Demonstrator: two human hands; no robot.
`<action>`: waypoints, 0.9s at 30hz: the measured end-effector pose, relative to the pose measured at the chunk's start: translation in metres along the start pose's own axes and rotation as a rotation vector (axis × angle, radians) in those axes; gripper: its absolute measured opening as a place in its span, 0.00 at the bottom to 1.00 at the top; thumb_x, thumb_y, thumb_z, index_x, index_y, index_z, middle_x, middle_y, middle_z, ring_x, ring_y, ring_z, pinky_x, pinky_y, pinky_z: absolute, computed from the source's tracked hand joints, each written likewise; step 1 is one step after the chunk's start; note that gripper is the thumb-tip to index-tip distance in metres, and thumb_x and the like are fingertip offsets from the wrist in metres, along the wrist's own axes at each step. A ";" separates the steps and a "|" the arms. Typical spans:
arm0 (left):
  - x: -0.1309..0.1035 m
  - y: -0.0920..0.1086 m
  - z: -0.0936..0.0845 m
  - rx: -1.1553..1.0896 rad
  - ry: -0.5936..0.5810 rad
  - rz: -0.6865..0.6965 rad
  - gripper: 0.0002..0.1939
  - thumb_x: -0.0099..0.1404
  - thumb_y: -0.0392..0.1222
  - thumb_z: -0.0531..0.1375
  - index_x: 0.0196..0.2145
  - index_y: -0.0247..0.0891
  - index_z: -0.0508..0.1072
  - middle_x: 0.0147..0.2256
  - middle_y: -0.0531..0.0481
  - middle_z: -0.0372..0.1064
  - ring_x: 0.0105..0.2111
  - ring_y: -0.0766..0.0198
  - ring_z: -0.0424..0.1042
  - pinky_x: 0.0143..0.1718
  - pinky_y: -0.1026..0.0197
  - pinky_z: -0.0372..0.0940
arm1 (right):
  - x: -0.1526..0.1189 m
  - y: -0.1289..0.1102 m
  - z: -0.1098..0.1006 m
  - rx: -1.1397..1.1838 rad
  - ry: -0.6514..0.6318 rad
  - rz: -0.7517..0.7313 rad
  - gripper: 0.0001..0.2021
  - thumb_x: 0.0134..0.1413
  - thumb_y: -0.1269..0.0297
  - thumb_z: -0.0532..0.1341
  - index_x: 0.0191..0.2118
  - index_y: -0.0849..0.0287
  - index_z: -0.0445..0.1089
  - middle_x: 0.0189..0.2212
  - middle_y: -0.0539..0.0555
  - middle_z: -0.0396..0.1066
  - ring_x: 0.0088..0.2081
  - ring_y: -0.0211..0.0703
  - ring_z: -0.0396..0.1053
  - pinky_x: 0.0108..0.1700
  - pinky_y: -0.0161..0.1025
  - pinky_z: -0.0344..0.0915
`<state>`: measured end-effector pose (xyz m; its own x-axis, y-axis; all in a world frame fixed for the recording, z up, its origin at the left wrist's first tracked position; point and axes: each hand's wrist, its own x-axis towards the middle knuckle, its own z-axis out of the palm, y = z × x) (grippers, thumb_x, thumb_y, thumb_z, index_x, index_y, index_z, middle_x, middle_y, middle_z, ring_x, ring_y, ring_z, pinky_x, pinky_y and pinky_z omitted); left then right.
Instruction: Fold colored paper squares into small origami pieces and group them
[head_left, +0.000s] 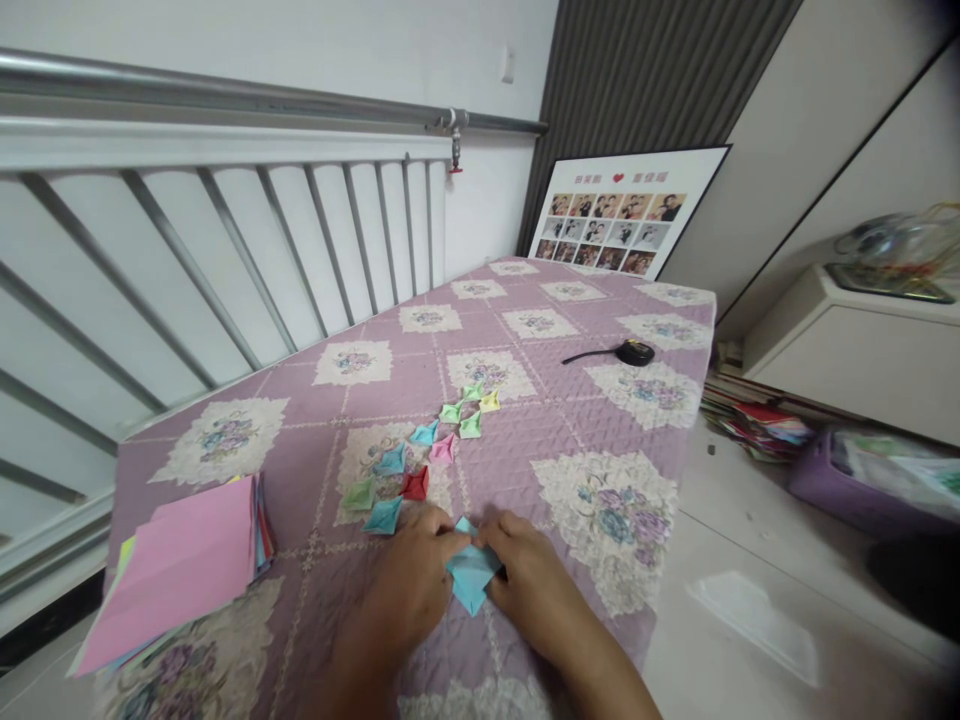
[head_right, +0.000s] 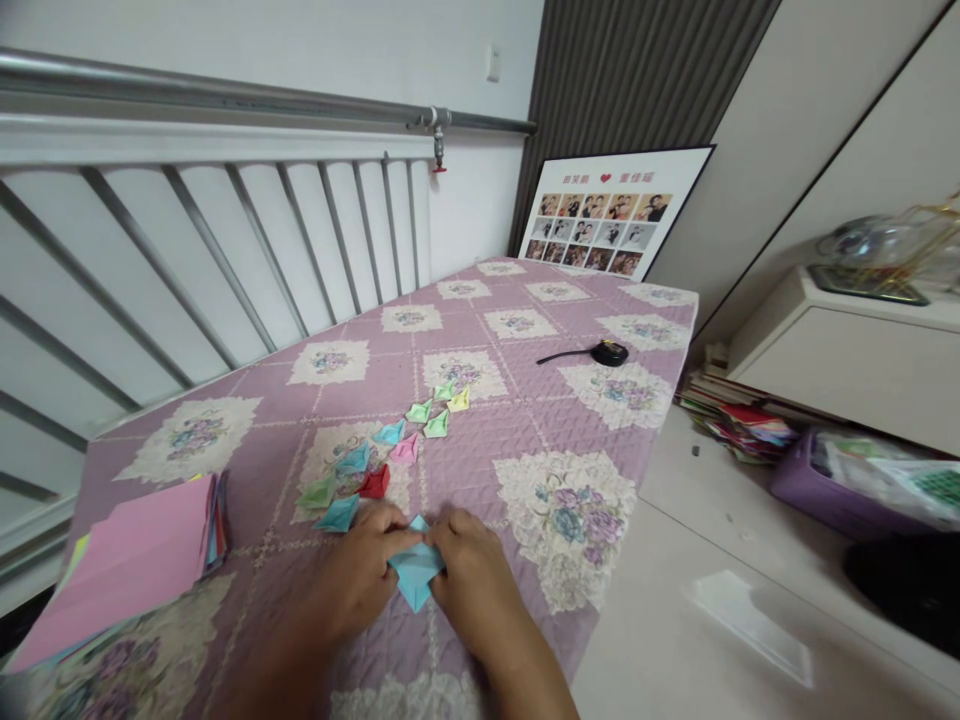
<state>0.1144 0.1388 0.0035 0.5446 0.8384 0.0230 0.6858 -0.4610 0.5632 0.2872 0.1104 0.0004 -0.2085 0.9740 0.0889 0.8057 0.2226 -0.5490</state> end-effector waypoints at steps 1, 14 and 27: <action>-0.001 0.000 -0.003 -0.005 -0.013 0.017 0.26 0.46 0.26 0.51 0.40 0.43 0.76 0.41 0.47 0.65 0.44 0.56 0.61 0.49 0.55 0.57 | -0.001 -0.001 -0.002 0.002 -0.009 -0.005 0.15 0.42 0.77 0.56 0.36 0.54 0.71 0.37 0.52 0.67 0.40 0.44 0.64 0.40 0.37 0.57; -0.008 -0.006 -0.009 -0.079 -0.051 0.032 0.21 0.51 0.26 0.51 0.36 0.41 0.77 0.40 0.47 0.66 0.44 0.58 0.63 0.49 0.57 0.58 | 0.010 -0.004 0.000 -0.055 0.002 0.098 0.08 0.58 0.62 0.57 0.30 0.55 0.71 0.32 0.52 0.69 0.37 0.43 0.66 0.38 0.37 0.56; -0.002 -0.004 -0.001 -0.035 -0.026 -0.198 0.03 0.56 0.33 0.59 0.27 0.39 0.71 0.35 0.50 0.65 0.41 0.61 0.65 0.43 0.60 0.58 | 0.041 -0.016 0.018 -0.303 0.158 0.366 0.10 0.52 0.55 0.62 0.29 0.55 0.68 0.30 0.50 0.72 0.36 0.44 0.69 0.33 0.38 0.49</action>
<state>0.1102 0.1395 0.0021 0.4129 0.9039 -0.1122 0.7640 -0.2766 0.5830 0.2560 0.1464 -0.0022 0.1857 0.9799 0.0732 0.9402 -0.1555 -0.3032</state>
